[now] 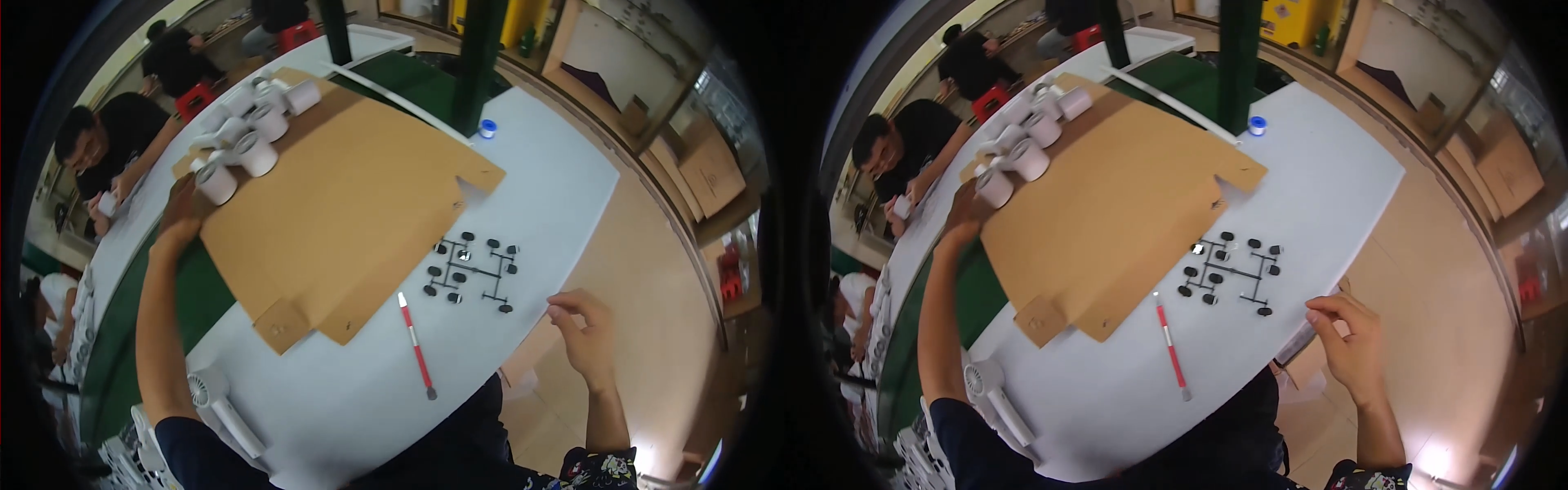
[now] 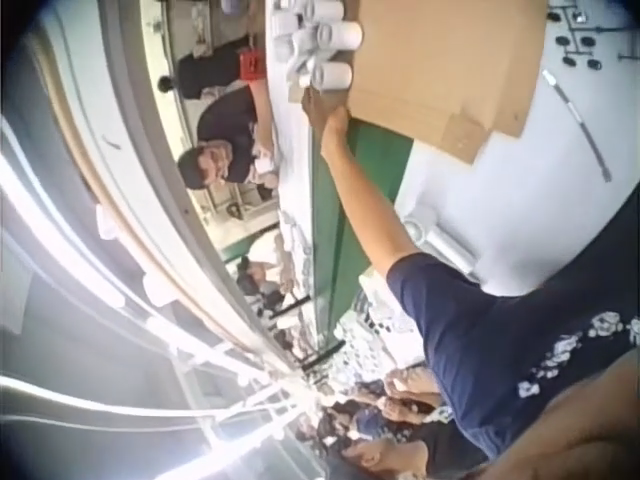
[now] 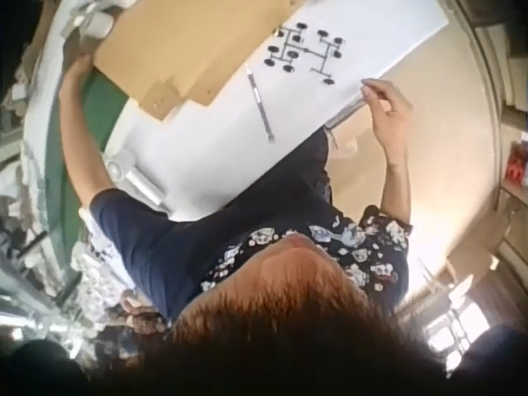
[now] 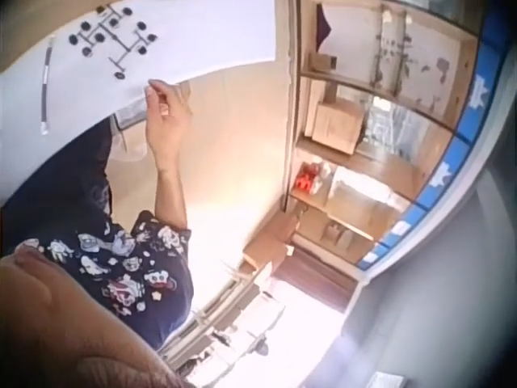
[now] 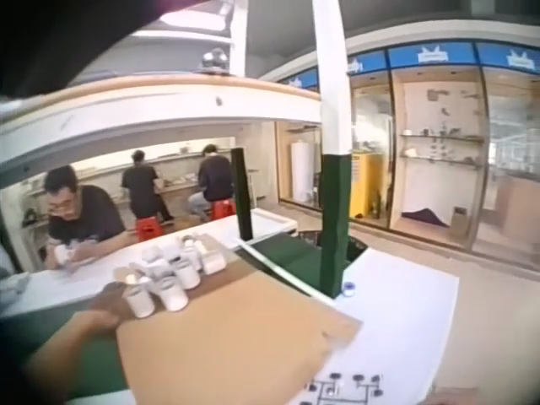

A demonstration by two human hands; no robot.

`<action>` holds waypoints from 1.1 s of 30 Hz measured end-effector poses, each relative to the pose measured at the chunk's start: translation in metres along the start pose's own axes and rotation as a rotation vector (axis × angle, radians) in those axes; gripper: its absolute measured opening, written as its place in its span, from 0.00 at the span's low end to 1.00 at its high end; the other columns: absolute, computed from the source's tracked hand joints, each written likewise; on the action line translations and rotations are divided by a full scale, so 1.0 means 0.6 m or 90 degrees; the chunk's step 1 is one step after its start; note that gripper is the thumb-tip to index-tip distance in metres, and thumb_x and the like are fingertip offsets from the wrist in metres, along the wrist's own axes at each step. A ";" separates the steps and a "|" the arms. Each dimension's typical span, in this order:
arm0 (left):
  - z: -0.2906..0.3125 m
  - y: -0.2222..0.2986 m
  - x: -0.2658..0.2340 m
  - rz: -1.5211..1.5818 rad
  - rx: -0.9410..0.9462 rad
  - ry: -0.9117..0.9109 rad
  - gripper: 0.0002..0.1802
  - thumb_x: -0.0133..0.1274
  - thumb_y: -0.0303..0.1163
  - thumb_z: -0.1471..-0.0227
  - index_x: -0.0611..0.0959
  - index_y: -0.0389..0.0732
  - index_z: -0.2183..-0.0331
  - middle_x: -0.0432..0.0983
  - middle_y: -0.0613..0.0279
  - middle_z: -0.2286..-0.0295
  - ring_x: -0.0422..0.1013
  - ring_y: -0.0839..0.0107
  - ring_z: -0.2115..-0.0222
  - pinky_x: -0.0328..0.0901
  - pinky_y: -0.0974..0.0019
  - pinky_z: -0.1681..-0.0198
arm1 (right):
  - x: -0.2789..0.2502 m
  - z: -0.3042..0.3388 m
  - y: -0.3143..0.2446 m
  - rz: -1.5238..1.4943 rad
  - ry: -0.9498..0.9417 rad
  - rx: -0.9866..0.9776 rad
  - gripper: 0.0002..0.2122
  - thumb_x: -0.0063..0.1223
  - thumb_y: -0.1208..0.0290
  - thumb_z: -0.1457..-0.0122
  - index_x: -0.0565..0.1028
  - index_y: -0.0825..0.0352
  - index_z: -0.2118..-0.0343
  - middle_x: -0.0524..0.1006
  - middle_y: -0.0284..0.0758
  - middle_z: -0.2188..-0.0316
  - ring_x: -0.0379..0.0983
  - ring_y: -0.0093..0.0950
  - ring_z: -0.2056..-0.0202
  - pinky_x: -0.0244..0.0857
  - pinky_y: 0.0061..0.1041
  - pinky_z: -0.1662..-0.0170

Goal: The person assembles small portable fans by hand from plastic components on an electronics production line.

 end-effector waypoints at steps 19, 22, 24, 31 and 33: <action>-0.072 0.084 0.011 0.063 -0.021 0.008 0.27 0.50 0.22 0.60 0.71 0.41 0.53 0.68 0.52 0.54 0.61 0.52 0.49 0.58 0.57 0.47 | 0.091 -0.084 0.050 0.506 -0.044 -0.310 0.09 0.52 0.79 0.55 0.70 0.68 0.69 0.68 0.37 0.72 0.68 0.32 0.68 0.66 0.28 0.67; -0.050 0.085 -0.004 0.027 0.018 0.026 0.25 0.46 0.20 0.58 0.71 0.38 0.53 0.68 0.50 0.54 0.60 0.51 0.49 0.58 0.55 0.46 | 0.093 -0.088 0.046 0.441 -0.055 -0.267 0.08 0.46 0.81 0.50 0.69 0.68 0.65 0.68 0.39 0.71 0.67 0.36 0.68 0.64 0.31 0.65; -0.037 0.099 -0.016 -0.094 0.063 0.072 0.21 0.47 0.23 0.56 0.70 0.33 0.56 0.67 0.45 0.55 0.62 0.49 0.51 0.60 0.56 0.50 | 0.092 -0.094 0.054 0.409 -0.050 -0.272 0.08 0.46 0.82 0.51 0.69 0.68 0.66 0.68 0.39 0.71 0.67 0.37 0.68 0.64 0.31 0.64; 0.019 0.186 -0.141 0.013 -0.108 0.126 0.17 0.44 0.34 0.44 0.68 0.31 0.57 0.70 0.37 0.65 0.67 0.41 0.64 0.62 0.54 0.62 | 0.093 -0.106 0.057 0.414 -0.066 -0.288 0.10 0.48 0.84 0.54 0.70 0.66 0.67 0.67 0.38 0.75 0.67 0.36 0.72 0.64 0.32 0.69; 0.046 0.252 -0.174 0.100 -0.016 0.230 0.19 0.42 0.33 0.43 0.66 0.32 0.54 0.71 0.41 0.66 0.68 0.43 0.66 0.62 0.55 0.64 | 0.084 -0.103 0.057 0.394 -0.065 -0.298 0.09 0.49 0.82 0.53 0.71 0.66 0.67 0.68 0.37 0.74 0.68 0.35 0.72 0.65 0.31 0.70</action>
Point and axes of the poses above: each hand's wrist, its own z-axis away from the middle knuckle, its own x-axis out of the palm, y = z × x, the point moved 1 cm from there along -z, towards the middle knuckle
